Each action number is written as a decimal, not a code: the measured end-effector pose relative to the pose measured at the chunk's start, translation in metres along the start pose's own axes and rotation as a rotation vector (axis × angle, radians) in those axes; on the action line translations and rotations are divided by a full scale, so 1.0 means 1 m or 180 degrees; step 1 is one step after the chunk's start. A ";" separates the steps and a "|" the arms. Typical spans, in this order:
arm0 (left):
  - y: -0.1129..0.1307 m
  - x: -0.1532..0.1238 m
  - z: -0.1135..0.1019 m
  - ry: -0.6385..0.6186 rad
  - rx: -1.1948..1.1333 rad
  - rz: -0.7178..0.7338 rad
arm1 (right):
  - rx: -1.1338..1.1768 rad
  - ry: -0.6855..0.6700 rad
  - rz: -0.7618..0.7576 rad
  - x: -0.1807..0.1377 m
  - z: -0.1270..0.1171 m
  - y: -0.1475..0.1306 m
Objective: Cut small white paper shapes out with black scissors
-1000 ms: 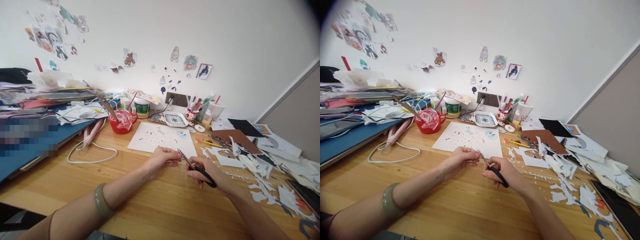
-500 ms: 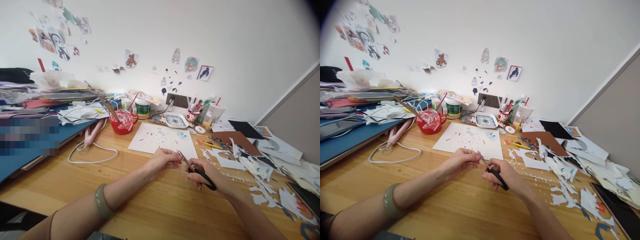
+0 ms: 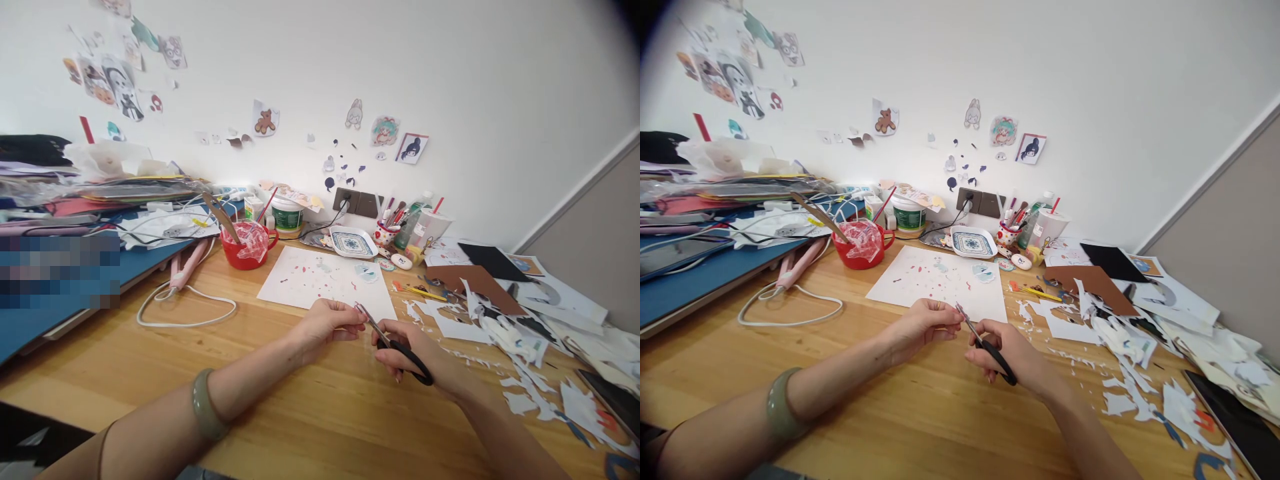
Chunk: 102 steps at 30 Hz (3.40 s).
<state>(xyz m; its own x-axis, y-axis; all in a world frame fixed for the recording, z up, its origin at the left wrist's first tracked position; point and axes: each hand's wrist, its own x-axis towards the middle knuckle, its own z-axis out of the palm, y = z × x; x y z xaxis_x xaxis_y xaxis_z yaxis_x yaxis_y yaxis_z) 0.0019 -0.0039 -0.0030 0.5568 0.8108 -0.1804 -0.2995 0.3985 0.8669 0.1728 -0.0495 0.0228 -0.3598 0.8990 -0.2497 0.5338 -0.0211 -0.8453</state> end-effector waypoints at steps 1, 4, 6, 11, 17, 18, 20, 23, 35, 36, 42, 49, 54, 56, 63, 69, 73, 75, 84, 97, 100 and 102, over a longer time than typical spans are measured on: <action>0.000 0.000 0.000 -0.0014 0.0004 -0.0008 | 0.0016 -0.0001 -0.0005 0.000 0.000 0.000; -0.001 0.000 0.000 -0.0061 0.0011 -0.0036 | 0.0064 0.0009 -0.0039 0.000 0.000 0.001; -0.001 0.000 0.000 -0.0080 0.0019 -0.0049 | 0.0080 0.0001 -0.0080 0.000 0.000 0.002; 0.001 0.000 -0.001 -0.0144 0.0114 -0.0096 | 0.0092 -0.0002 -0.0122 0.000 0.000 0.001; 0.003 -0.001 -0.002 -0.0019 0.0164 -0.0001 | 0.0156 -0.0038 -0.0048 0.001 0.000 0.000; 0.002 -0.001 -0.002 -0.0005 0.0183 0.0007 | 0.0162 -0.0042 -0.0040 0.001 0.000 0.000; 0.002 -0.001 -0.002 0.0019 0.0224 -0.0001 | 0.0182 -0.0043 -0.0043 0.001 0.000 0.000; 0.001 -0.002 -0.001 0.0036 0.0249 -0.0026 | 0.0238 -0.0049 -0.0063 0.001 0.000 0.001; 0.000 -0.002 0.000 0.0018 0.0343 -0.0070 | 0.0375 -0.0073 -0.0103 0.002 0.003 -0.002; -0.001 -0.002 0.000 0.0013 0.0344 -0.0070 | 0.0372 -0.0068 -0.0103 0.002 0.004 -0.003; 0.001 -0.003 0.001 -0.0017 0.0355 -0.0056 | 0.0359 -0.0044 -0.0092 0.002 0.005 -0.007; 0.004 -0.002 -0.002 0.0084 0.0489 -0.0031 | 0.0376 -0.0079 -0.0022 0.001 0.005 -0.006; 0.004 -0.004 -0.001 0.0082 0.0457 0.0009 | 0.0331 -0.0039 -0.0011 0.001 0.005 -0.004; 0.005 -0.004 0.000 0.0086 0.0403 0.0013 | 0.0288 -0.0012 0.0028 0.002 0.005 -0.004; 0.003 -0.005 0.001 0.0026 0.0238 0.0012 | 0.0215 0.0103 0.0055 0.002 0.006 -0.007; 0.000 -0.003 0.000 0.0000 -0.0008 -0.0012 | 0.0176 0.0172 -0.0123 0.005 0.007 0.005; 0.000 -0.003 -0.001 -0.0030 -0.0044 0.0003 | 0.0147 0.0212 -0.0199 0.006 0.007 0.009; 0.000 -0.003 -0.001 -0.0043 -0.0040 0.0016 | 0.0168 0.0213 -0.0176 0.006 0.007 0.008; 0.002 -0.003 -0.001 0.0030 0.0055 -0.0040 | 0.0199 0.0239 -0.0056 0.006 0.007 0.006; 0.005 -0.002 -0.002 -0.0003 0.0351 0.0007 | 0.0146 0.0215 -0.0023 0.003 0.005 -0.001; 0.006 -0.002 -0.002 -0.0027 0.0356 -0.0003 | 0.0135 0.0215 -0.0013 0.003 0.005 0.001; 0.005 -0.002 -0.003 -0.0028 0.0376 -0.0016 | 0.0102 0.0224 -0.0034 0.003 0.004 0.004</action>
<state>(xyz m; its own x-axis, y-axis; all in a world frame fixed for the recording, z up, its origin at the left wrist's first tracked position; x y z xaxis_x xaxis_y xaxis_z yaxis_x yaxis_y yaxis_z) -0.0031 -0.0026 0.0009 0.5649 0.8050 -0.1813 -0.2035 0.3489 0.9148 0.1706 -0.0487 0.0162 -0.3101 0.9277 -0.2079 0.5051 -0.0245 -0.8627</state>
